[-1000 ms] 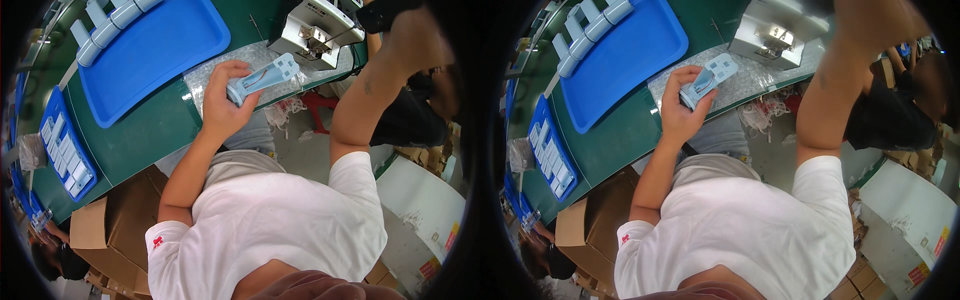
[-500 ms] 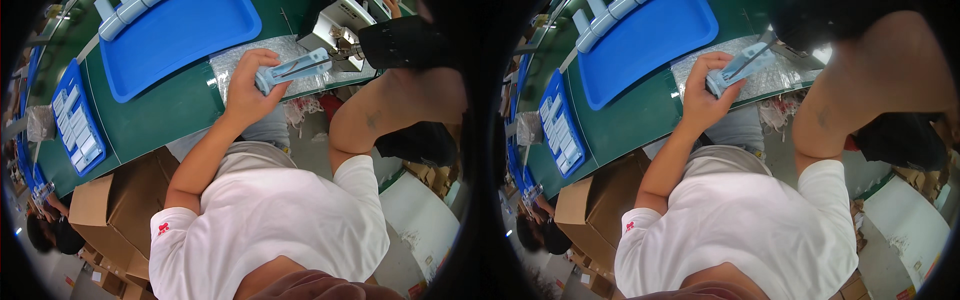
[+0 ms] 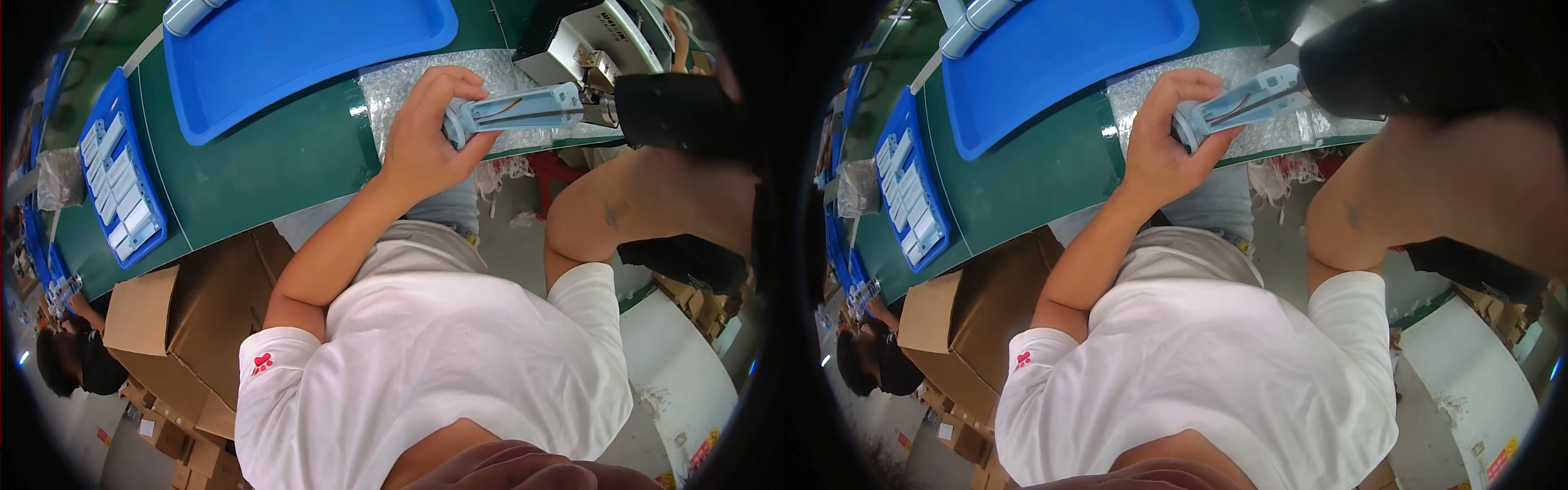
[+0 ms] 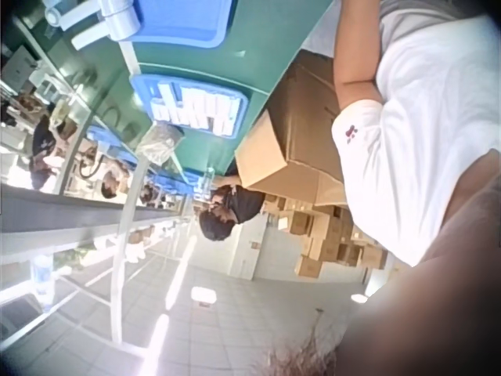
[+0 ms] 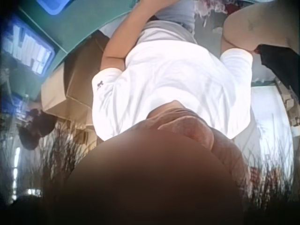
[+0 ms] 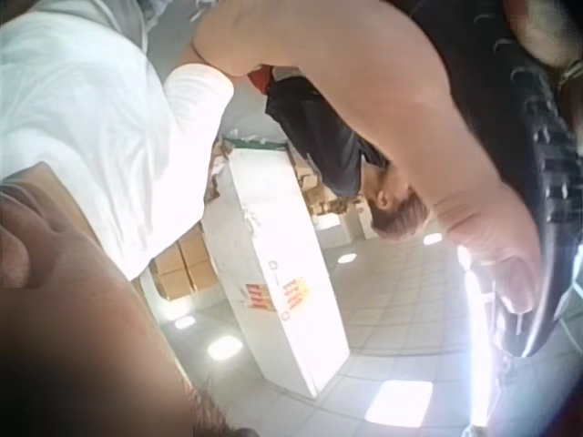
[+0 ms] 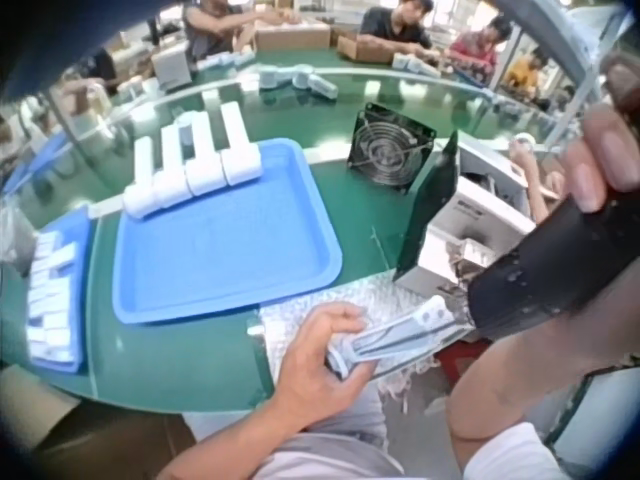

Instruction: The person assembles a small portable fan by inserting a cylindrical motor unit into a light blue plastic housing. They use a handheld black tool to secure the components, then attach a green foam filter and a white fan blade cover. The person handles multiple fan units one at a time, placing finished items into a blue tray.

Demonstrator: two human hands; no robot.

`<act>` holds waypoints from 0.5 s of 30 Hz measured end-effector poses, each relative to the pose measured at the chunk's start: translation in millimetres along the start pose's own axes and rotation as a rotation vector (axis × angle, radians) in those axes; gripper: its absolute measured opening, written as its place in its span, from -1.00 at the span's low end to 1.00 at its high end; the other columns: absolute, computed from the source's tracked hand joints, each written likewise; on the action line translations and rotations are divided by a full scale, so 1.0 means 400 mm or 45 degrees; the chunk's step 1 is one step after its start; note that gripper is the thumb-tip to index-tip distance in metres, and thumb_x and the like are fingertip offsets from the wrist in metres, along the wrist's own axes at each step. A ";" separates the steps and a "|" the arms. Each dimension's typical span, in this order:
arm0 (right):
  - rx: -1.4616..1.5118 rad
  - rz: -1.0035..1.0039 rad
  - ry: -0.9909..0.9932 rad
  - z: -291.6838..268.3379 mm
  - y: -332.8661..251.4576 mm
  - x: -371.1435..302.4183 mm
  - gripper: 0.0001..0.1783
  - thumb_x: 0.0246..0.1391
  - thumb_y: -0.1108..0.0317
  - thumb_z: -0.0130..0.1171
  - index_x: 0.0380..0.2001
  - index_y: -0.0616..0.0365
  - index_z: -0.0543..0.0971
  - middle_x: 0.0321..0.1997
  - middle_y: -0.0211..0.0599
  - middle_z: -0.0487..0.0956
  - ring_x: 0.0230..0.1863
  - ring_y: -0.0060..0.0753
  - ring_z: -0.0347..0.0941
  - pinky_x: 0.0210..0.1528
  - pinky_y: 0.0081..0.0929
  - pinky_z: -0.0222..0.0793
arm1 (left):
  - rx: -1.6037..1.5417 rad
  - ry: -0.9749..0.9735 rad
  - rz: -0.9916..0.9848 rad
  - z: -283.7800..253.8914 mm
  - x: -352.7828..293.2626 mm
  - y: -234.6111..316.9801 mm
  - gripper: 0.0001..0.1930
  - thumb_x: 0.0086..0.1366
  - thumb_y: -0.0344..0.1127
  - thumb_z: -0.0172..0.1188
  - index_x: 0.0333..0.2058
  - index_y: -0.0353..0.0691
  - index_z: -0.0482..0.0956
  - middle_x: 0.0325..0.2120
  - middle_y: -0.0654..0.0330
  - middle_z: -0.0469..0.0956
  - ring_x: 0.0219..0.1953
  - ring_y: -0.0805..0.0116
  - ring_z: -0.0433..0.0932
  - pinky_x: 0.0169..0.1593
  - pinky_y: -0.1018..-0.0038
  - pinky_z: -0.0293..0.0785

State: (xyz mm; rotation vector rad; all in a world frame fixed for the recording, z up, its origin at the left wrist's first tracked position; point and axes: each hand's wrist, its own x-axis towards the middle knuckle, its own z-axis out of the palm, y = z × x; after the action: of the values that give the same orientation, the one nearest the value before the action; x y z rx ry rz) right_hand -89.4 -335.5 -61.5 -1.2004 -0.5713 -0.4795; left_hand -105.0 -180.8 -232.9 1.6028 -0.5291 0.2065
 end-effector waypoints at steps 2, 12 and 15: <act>0.013 0.021 -0.023 0.008 0.005 -0.020 -0.61 0.11 0.08 0.25 -0.17 0.17 0.52 -0.32 -0.36 0.51 -0.35 -0.57 0.45 -0.31 -0.57 0.41 | -0.016 0.002 0.006 0.000 -0.001 0.005 -0.58 0.04 -0.52 0.46 -0.11 -0.20 0.53 -0.06 0.07 0.55 -0.05 0.19 0.57 0.01 0.37 0.47; 0.374 0.086 -0.073 -0.050 -0.042 0.017 -0.60 0.01 0.11 0.30 -0.19 0.16 0.53 -0.30 -0.37 0.50 -0.28 -0.56 0.44 -0.23 -0.55 0.40 | 0.031 0.001 0.012 0.000 -0.001 0.004 -0.57 0.05 -0.51 0.46 -0.10 -0.21 0.52 -0.06 0.06 0.55 -0.04 0.16 0.57 0.02 0.34 0.47; 0.758 0.180 -0.160 -0.091 -0.088 0.071 -0.59 -0.02 0.12 0.31 -0.20 0.16 0.53 -0.29 -0.37 0.50 -0.26 -0.55 0.44 -0.20 -0.54 0.40 | -0.001 0.017 -0.074 0.007 -0.004 -0.006 -0.62 0.11 -0.54 0.44 -0.12 -0.23 0.50 -0.05 0.09 0.56 -0.09 0.32 0.58 -0.06 0.42 0.52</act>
State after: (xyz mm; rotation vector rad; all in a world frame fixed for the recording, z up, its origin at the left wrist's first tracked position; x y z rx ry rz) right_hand -83.8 -381.7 -27.0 -0.6950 -0.6723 -0.0954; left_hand -105.7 -183.0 -236.1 1.6126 -0.4716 0.1726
